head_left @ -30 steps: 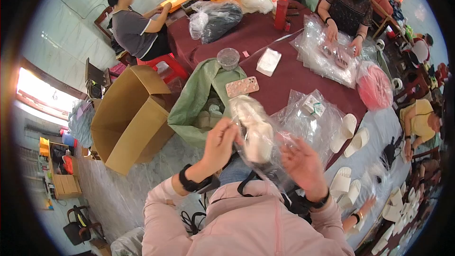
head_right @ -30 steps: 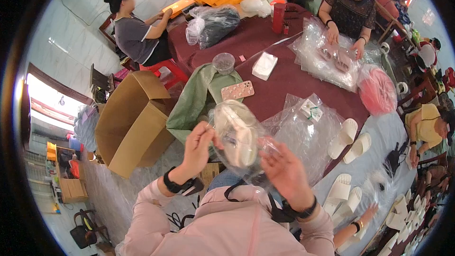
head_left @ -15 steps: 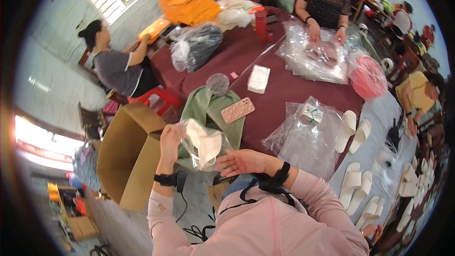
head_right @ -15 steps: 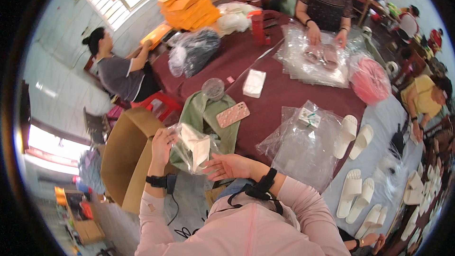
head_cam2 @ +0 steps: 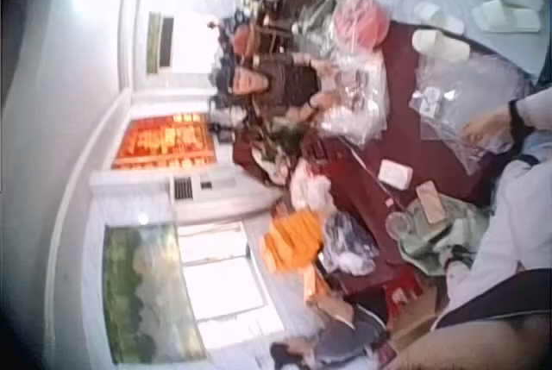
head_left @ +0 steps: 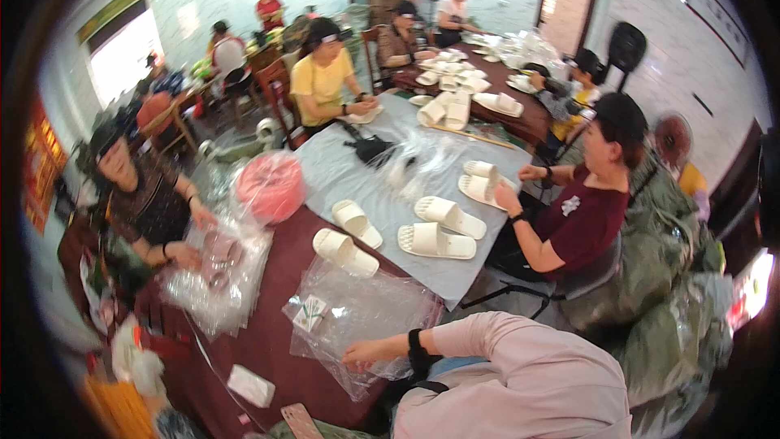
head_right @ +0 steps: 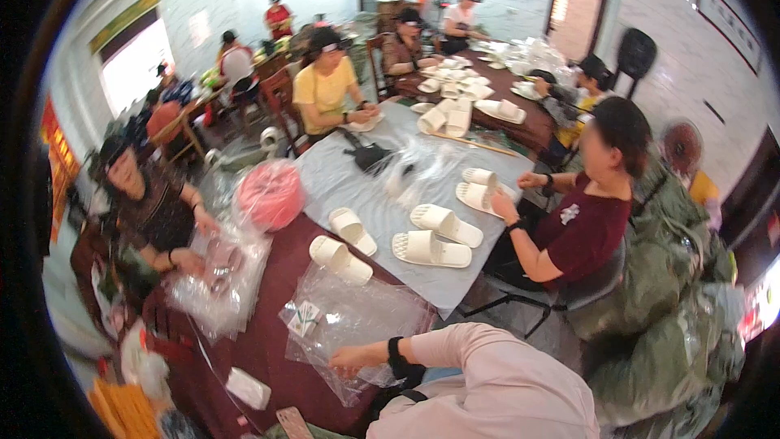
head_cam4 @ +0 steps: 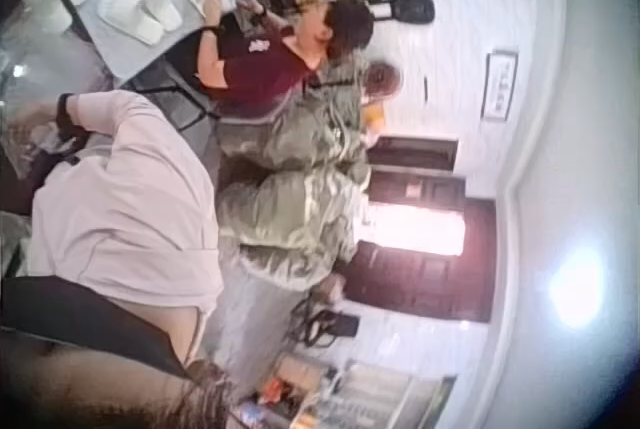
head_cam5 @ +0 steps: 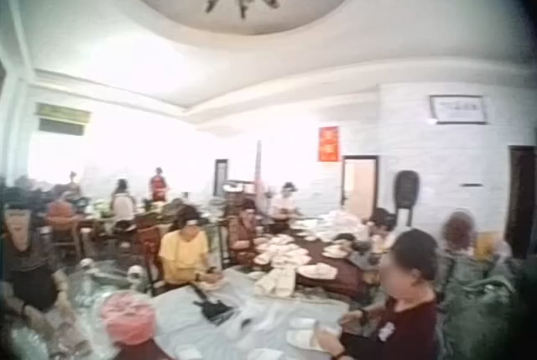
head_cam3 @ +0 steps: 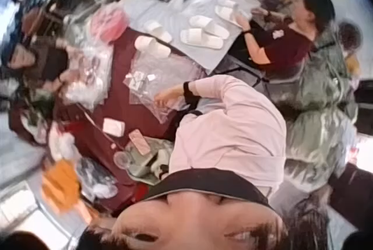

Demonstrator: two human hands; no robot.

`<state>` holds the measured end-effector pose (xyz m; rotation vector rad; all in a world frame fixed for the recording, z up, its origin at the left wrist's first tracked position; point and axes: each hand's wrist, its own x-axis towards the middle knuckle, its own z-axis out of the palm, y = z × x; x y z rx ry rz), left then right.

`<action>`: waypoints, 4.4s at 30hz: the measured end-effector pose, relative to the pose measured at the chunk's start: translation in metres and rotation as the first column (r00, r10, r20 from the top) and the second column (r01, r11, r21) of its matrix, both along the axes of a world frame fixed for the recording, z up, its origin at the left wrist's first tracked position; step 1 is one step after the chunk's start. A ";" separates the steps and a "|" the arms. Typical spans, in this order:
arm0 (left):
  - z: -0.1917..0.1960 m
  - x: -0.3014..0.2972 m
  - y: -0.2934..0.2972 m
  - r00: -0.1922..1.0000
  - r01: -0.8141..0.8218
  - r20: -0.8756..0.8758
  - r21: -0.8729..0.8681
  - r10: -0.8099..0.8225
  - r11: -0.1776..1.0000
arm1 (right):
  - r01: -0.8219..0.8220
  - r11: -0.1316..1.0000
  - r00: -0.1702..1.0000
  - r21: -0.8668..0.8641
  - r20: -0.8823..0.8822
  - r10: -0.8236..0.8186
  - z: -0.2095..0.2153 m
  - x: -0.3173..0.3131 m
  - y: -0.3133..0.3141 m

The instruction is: The worker is packaging white slippers into plastic bags.

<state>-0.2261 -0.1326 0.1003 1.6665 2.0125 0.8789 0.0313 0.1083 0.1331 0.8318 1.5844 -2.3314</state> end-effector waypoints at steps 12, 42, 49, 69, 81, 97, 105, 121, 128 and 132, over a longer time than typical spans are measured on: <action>0.017 0.010 0.065 0.922 0.357 0.217 -0.149 -0.321 0.922 | 0.458 0.889 0.877 0.023 0.151 -0.456 -0.019 0.094 0.006; -0.017 0.169 0.156 0.935 0.323 -0.048 -0.292 -0.351 0.900 | -0.298 0.514 0.935 0.804 0.356 -0.014 -0.104 0.140 0.086; -0.040 0.229 0.177 0.890 0.142 -0.268 -0.604 -0.368 0.784 | 0.707 0.455 0.531 0.542 0.018 -0.847 -0.109 0.201 0.170; -0.075 0.250 0.164 0.879 -0.112 -0.458 -0.469 -0.132 0.876 | 0.919 0.127 0.203 -0.374 0.171 -0.964 -0.059 0.255 0.283; -0.014 0.227 0.217 0.873 0.232 -0.439 -0.009 -0.213 0.973 | 0.620 0.779 0.776 -0.095 0.222 -0.590 0.039 0.268 0.150; -0.011 0.210 0.235 0.889 0.276 0.369 0.041 -0.271 0.960 | 0.914 0.401 0.405 -0.055 0.156 -0.901 -0.020 0.202 0.050; -0.014 0.209 0.220 0.962 0.267 -0.079 0.072 -0.261 0.961 | 0.884 0.220 0.331 -0.413 0.221 -0.917 0.013 0.128 0.038; 0.008 0.221 0.236 0.929 0.229 -0.277 -0.084 -0.243 0.970 | 0.674 0.573 0.711 -0.467 0.199 -0.675 0.047 0.105 0.068; 0.018 0.222 0.245 0.997 0.077 0.014 -0.052 -0.077 0.996 | 0.706 0.614 0.704 -0.353 0.261 -0.660 0.010 0.128 0.083; 0.042 0.226 0.260 0.994 -0.082 -0.095 -0.236 0.061 0.968 | 0.664 0.679 0.747 -0.313 0.311 -0.587 0.035 0.132 0.079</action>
